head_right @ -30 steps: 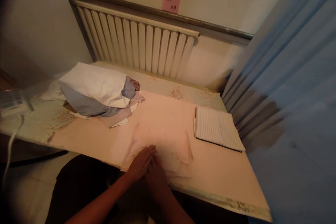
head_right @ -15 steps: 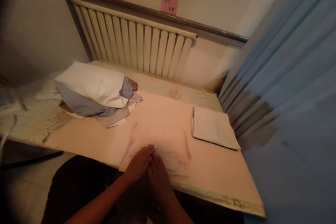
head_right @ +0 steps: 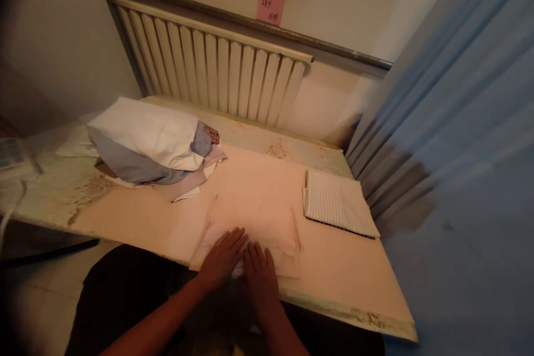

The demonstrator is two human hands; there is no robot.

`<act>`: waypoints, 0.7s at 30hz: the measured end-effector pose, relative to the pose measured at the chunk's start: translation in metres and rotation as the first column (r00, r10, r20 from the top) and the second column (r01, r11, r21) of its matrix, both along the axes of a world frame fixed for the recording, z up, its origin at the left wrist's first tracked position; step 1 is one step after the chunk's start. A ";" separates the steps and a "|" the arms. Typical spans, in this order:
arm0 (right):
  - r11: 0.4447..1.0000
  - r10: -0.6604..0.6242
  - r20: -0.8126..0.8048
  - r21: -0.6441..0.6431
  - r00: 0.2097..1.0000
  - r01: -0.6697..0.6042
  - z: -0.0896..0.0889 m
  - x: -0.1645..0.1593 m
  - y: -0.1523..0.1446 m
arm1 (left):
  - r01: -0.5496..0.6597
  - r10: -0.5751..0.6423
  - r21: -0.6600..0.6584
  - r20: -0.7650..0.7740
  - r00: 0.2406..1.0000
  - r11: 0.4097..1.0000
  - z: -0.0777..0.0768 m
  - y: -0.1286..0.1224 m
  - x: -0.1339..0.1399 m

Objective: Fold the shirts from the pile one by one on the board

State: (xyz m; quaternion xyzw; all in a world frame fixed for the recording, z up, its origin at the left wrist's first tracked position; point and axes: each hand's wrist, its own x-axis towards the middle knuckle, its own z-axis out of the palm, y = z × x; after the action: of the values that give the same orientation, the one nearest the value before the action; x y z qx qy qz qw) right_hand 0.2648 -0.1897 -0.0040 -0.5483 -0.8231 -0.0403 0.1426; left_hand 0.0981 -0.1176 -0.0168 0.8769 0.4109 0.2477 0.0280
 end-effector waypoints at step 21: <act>0.979 -0.188 -0.132 0.050 0.973 0.196 -0.011 0.048 0.001 | -0.164 0.164 -0.015 -0.004 0.986 0.986 0.001 0.005 -0.021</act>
State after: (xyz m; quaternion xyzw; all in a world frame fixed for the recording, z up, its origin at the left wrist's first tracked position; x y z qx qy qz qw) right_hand 0.3127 -0.1890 -0.0154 -0.6221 -0.7537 -0.0449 0.2073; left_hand 0.0770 -0.1124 -0.0158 0.8402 0.4836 0.2449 0.0138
